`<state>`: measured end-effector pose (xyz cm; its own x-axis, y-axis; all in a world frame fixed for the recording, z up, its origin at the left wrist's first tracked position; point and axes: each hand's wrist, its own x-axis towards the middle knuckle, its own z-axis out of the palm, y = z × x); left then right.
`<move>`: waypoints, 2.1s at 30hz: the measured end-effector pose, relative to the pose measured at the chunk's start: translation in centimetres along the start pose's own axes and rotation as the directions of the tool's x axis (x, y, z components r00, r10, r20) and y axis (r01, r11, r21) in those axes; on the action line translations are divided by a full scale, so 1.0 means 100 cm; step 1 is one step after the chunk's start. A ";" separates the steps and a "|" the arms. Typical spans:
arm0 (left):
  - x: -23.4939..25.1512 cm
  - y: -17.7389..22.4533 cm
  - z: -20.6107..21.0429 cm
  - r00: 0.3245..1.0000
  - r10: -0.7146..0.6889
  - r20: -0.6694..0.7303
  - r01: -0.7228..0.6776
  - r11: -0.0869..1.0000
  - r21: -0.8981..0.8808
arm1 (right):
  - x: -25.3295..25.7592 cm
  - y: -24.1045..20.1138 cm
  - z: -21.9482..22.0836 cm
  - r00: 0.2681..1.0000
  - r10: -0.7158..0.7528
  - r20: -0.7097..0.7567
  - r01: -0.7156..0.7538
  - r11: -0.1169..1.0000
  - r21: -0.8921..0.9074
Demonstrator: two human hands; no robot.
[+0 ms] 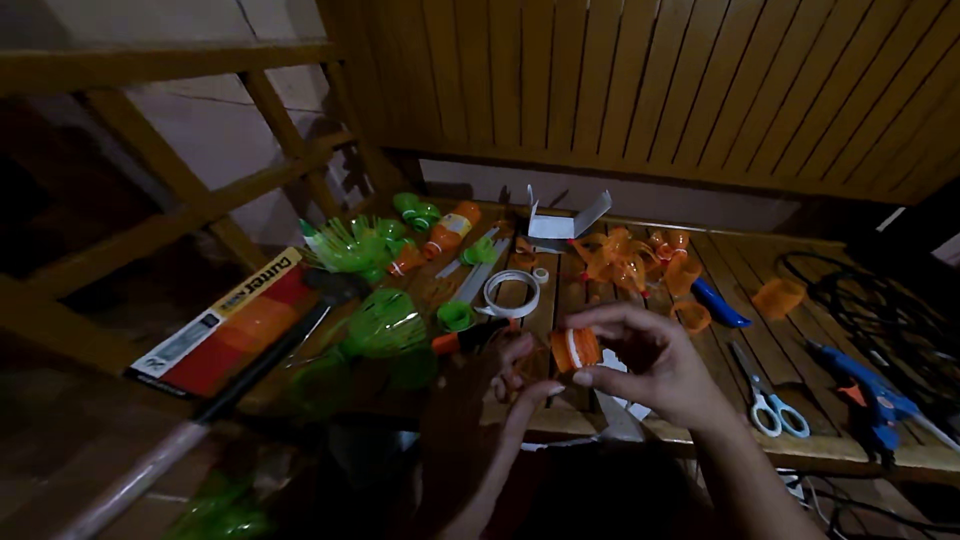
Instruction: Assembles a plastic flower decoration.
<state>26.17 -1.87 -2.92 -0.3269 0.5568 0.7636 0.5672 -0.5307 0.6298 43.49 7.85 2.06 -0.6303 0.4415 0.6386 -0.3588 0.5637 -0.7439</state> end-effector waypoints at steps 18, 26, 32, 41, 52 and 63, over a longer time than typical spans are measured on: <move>0.003 0.010 0.012 0.988 -0.068 -0.136 -0.007 0.875 -0.484 | 0.001 0.000 0.005 0.994 0.071 0.086 -0.090 0.968 0.235; 0.002 0.007 0.014 0.982 0.061 -0.176 -0.091 0.982 -0.168 | 0.002 0.003 0.012 1.000 0.013 0.028 -0.019 0.977 0.211; 0.003 0.008 0.012 0.980 0.141 -0.138 -0.136 0.990 0.045 | 0.003 0.005 0.018 0.998 -0.032 -0.054 0.038 0.993 0.111; 0.005 0.013 0.001 0.998 -0.042 -0.042 0.033 0.982 -0.186 | 0.005 0.006 0.022 0.992 -0.099 -0.075 0.098 0.995 -0.015; 0.009 0.015 -0.009 0.965 -0.252 0.078 0.257 0.833 -0.490 | 0.004 0.004 0.022 0.982 -0.185 -0.039 0.180 0.978 -0.106; 0.076 0.017 0.007 0.710 -0.403 0.577 0.698 0.514 -0.499 | 0.021 -0.014 -0.025 0.992 -0.129 -0.003 0.122 0.948 -0.293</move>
<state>25.18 1.92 3.85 -0.0242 0.9782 0.2063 -0.3142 -0.2033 0.9273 44.42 9.72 4.89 -0.5770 0.3673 0.7295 -0.2155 0.7931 -0.5697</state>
